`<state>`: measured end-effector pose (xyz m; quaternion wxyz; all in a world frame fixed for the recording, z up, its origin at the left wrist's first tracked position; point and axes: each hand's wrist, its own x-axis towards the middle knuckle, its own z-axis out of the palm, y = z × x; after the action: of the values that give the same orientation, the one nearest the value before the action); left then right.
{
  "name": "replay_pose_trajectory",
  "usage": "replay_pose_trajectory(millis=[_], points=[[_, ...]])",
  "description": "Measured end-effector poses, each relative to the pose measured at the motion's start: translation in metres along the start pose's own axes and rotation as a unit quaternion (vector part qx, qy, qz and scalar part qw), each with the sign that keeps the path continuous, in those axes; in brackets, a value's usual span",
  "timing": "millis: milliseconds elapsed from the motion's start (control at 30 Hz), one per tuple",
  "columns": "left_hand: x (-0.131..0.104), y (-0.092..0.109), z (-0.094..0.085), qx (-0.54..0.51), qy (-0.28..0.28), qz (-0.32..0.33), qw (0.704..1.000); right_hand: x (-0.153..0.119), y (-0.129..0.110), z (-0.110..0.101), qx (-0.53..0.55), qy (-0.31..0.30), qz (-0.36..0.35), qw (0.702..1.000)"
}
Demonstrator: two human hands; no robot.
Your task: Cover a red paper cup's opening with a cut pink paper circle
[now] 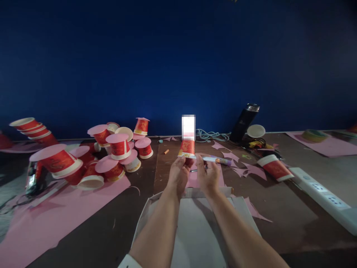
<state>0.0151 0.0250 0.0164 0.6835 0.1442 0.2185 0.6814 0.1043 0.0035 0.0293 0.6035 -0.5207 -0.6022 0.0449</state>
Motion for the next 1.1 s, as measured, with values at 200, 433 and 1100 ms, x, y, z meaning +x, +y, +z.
replay_pose_trajectory(millis=[200,433,1100], points=[[-0.0017,0.0026,0.0019,-0.013,0.021,-0.011,1.000,0.0014,0.0027,-0.0018,0.029,0.034,0.005,0.999],[-0.0005,0.0024,0.0016,-0.017,0.009,-0.012,1.000,0.0022,0.0006,-0.0007,0.001,0.017,-0.037,0.999],[-0.0018,0.0030,0.0036,-0.016,0.008,-0.011,1.000,0.0018,-0.0012,-0.0012,-0.002,0.008,-0.028,1.000]])
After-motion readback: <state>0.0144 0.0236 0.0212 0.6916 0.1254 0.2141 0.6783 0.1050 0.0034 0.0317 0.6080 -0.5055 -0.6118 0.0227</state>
